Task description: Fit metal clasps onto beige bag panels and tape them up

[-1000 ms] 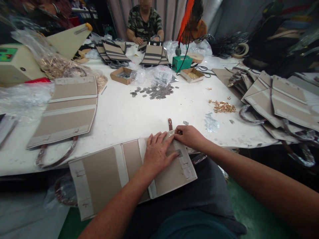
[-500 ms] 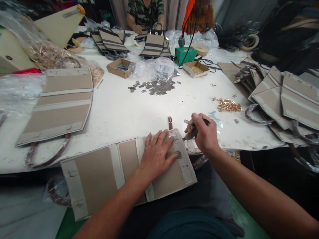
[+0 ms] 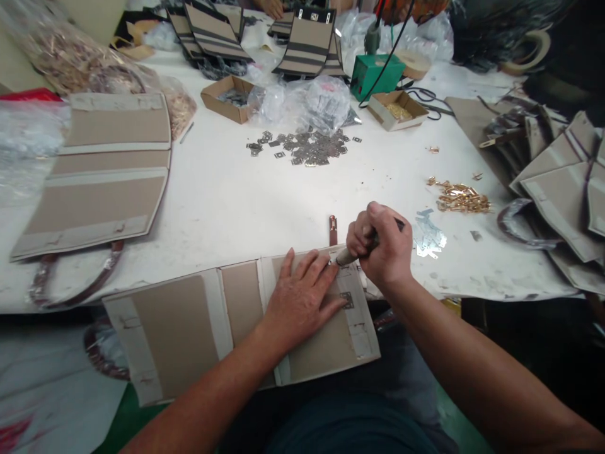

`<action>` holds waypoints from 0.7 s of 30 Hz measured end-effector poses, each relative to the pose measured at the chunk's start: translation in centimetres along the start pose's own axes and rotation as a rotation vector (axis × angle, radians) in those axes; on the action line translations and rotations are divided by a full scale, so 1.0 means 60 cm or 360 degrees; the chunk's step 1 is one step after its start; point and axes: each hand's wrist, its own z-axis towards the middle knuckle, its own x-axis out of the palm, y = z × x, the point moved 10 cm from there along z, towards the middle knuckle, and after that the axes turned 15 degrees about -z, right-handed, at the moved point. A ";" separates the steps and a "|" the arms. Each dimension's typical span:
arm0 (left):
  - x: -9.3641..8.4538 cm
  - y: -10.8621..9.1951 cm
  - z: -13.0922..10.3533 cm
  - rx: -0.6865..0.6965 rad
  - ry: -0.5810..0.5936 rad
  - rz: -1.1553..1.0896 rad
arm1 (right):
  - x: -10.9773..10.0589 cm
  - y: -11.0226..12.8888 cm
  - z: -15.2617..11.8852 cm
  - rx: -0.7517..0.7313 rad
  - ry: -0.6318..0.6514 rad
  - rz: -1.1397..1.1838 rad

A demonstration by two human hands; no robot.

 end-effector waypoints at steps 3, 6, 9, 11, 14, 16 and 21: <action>-0.003 0.001 -0.002 0.0010 -0.0037 -0.0032 | 0.027 0.011 0.003 -0.0011 0.0195 -0.0222; -0.002 0.002 -0.004 0.0014 -0.0055 -0.0056 | 0.041 0.028 0.003 -0.0082 0.0317 -0.0339; -0.003 0.002 -0.005 0.0024 -0.0076 -0.0073 | 0.034 0.030 -0.002 -0.0145 0.0261 -0.0361; -0.006 0.003 -0.006 0.0024 -0.0095 -0.0099 | 0.031 0.024 -0.008 -0.0141 0.0226 -0.0383; -0.009 0.004 -0.007 0.0014 -0.0118 -0.0147 | 0.046 0.029 -0.016 -0.0171 0.0290 -0.0446; -0.010 0.006 -0.008 0.0004 -0.0138 -0.0175 | 0.065 0.045 -0.021 -0.0228 0.0373 -0.0492; -0.009 0.015 -0.009 -0.0009 -0.0206 -0.0303 | 0.130 0.053 -0.035 -0.0283 0.0736 -0.0789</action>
